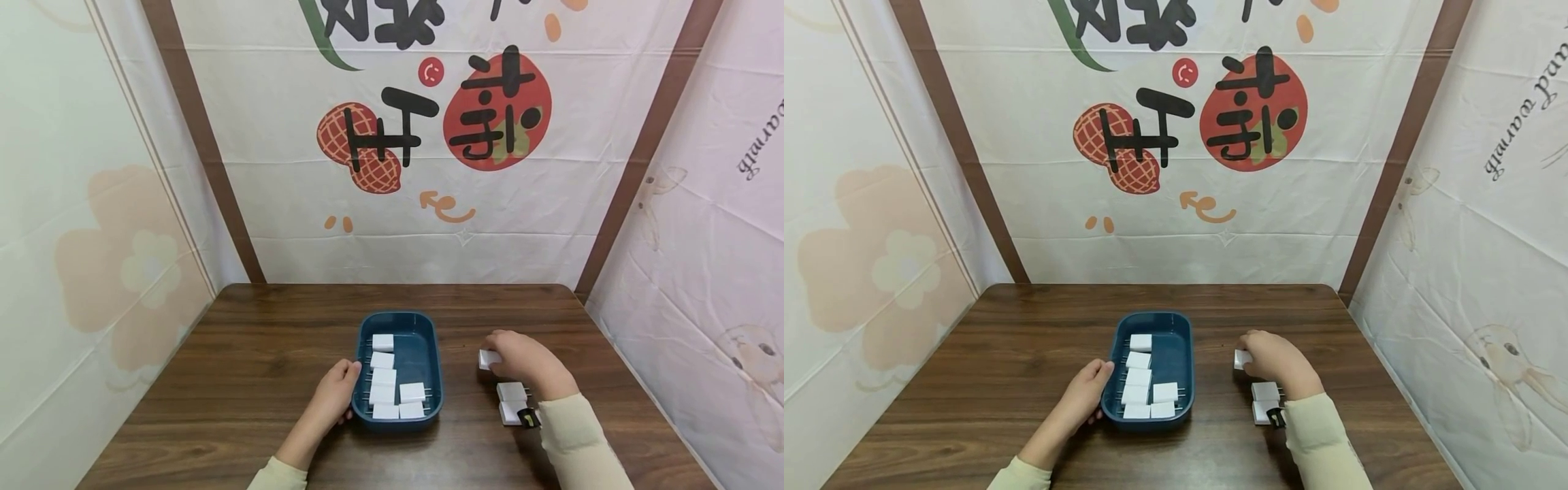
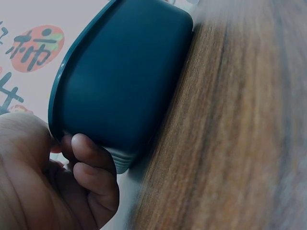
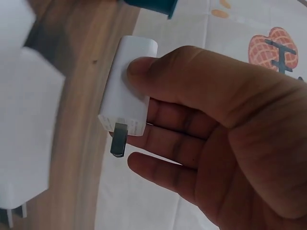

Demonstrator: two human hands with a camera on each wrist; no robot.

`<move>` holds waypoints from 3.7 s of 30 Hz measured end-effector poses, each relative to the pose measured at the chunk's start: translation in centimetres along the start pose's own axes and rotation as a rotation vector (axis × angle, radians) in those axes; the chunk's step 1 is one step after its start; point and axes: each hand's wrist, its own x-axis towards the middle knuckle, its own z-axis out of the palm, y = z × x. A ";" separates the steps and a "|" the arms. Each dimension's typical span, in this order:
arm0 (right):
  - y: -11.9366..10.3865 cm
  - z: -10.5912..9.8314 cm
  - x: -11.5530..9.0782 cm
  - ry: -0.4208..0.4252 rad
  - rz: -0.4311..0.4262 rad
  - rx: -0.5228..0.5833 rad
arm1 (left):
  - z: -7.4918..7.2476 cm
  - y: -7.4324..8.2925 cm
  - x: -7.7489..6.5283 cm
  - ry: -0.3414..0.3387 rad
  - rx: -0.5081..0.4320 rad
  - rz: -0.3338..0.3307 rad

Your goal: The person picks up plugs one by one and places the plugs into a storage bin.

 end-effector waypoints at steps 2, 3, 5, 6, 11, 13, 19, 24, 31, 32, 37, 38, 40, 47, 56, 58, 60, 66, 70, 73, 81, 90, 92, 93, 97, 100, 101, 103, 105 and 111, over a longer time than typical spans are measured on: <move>-0.4 -0.4 0.0 0.002 -0.003 0.011 | 0.0 0.0 0.0 -0.001 -0.001 0.000; -0.6 -0.6 0.0 0.001 0.001 0.015 | -0.1 0.0 0.0 -0.002 -0.002 0.000; -1.0 -0.9 0.1 0.006 -0.003 0.016 | 0.0 0.1 0.0 -0.005 -0.004 -0.005; -1.2 -1.1 0.1 0.006 -0.004 0.014 | 0.0 0.1 0.0 -0.006 -0.003 -0.006; -2.3 -1.6 0.4 0.016 -0.039 0.010 | -0.1 0.1 -0.1 -0.001 0.011 0.017; -2.7 -1.7 0.6 0.016 -0.055 0.015 | -0.1 0.1 -0.1 -0.001 0.014 0.024; -3.7 -2.2 0.8 0.031 -0.107 0.011 | -0.1 0.1 -0.1 -0.004 0.015 0.016; -4.6 -2.6 1.1 0.041 -0.094 0.027 | -0.2 0.0 -0.1 -0.010 0.017 0.023; -5.9 -3.4 1.5 0.027 -0.081 0.029 | -0.2 0.0 0.0 -0.007 0.022 0.017; -6.1 -3.4 1.5 0.025 -0.087 0.027 | -0.2 0.0 0.0 -0.008 0.021 0.018; -6.5 -3.3 1.6 0.017 -0.098 0.021 | -0.2 0.0 0.0 -0.008 0.016 0.015; -6.6 -3.3 1.6 0.015 -0.097 0.025 | -0.2 0.0 0.0 -0.006 0.015 0.014; -6.7 -3.2 1.7 0.009 -0.093 0.030 | -0.2 0.0 0.0 -0.004 0.014 0.012; -7.0 -2.7 2.1 0.017 -0.120 0.007 | -0.2 0.0 0.0 -0.001 0.013 0.009; -7.5 -2.1 2.5 0.074 -0.224 -0.059 | -0.1 -0.1 0.0 0.002 0.024 0.018; -7.6 -2.0 2.6 0.083 -0.229 -0.061 | -0.1 -0.1 0.0 0.002 0.022 0.018; -7.7 -1.9 2.7 0.088 -0.242 -0.063 | -0.1 0.0 0.0 0.002 0.023 0.018; -7.9 -1.3 3.1 0.129 -0.305 -0.085 | -0.1 0.0 -0.1 0.006 0.036 0.020; -8.1 -0.8 3.3 0.134 -0.315 -0.082 | -0.1 0.0 -0.1 0.011 0.038 0.018; -8.1 -0.4 3.6 0.126 -0.316 -0.080 | -0.1 0.1 0.0 0.009 0.031 0.012; -8.4 0.5 4.1 0.149 -0.357 -0.105 | -0.1 0.1 -0.1 0.007 0.026 0.012; -9.7 0.8 4.4 0.174 -0.361 -0.135 | -0.1 0.0 0.1 0.002 0.027 0.009; -10.1 0.9 4.4 0.171 -0.356 -0.143 | -0.1 0.0 0.1 0.001 0.026 0.006; -10.3 0.9 4.4 0.168 -0.349 -0.144 | -0.1 0.0 0.1 0.001 0.025 0.003; -10.6 1.5 4.8 0.167 -0.346 -0.155 | -0.2 0.0 0.0 -0.004 0.019 0.002; -10.6 2.0 5.0 0.168 -0.356 -0.152 | -0.2 0.0 0.0 -0.008 0.018 0.005; -10.6 2.1 5.1 0.165 -0.360 -0.152 | -0.2 0.0 0.0 -0.011 0.019 0.007; -10.7 2.4 5.1 0.151 -0.356 -0.142 | -0.2 0.0 0.0 -0.014 0.021 0.007; -10.8 2.6 5.2 0.138 -0.353 -0.141 | -0.1 0.0 0.1 -0.015 0.021 0.005; -10.9 3.3 5.2 0.135 -0.351 -0.153 | -0.1 -0.1 0.1 -0.011 0.022 0.006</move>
